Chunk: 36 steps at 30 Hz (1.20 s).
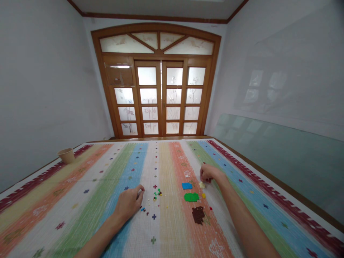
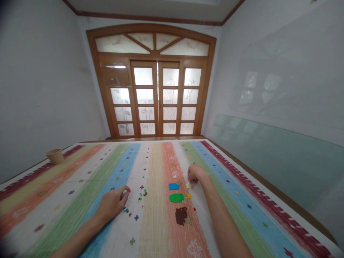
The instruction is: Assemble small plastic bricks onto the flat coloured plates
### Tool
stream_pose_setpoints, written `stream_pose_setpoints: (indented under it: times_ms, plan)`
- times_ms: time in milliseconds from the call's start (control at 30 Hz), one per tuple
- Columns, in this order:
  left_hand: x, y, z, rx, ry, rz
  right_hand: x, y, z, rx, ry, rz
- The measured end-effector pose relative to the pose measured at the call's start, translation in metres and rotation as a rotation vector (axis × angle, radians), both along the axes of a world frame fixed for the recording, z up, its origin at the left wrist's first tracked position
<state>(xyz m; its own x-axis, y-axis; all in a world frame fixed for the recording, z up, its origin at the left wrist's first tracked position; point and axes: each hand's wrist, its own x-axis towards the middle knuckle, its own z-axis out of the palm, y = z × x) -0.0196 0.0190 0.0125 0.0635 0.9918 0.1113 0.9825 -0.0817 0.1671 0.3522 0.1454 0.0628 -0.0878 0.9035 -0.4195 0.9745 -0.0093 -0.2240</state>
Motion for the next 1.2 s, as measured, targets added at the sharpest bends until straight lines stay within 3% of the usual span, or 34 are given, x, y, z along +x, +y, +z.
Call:
stream_pose_setpoints:
  times_ms: [467, 800, 1067, 1200]
  plan:
    - [-0.001, 0.001, -0.004, 0.025, 0.005, -0.005, -0.004, -0.002, 0.007, 0.019, 0.016, 0.034]
    - [0.000, 0.000, -0.001, 0.023, 0.023, -0.004, -0.041, -0.023, 0.037, 0.149, 0.220, 0.253]
    - [-0.002, 0.001, -0.004, 0.040, 0.008, -0.017, -0.082, -0.042, 0.036, 0.280, 0.223, 0.505]
    - [-0.002, 0.001, -0.003, 0.027, 0.005, -0.009, -0.100, -0.054, 0.032, 0.284, 0.200, 0.552]
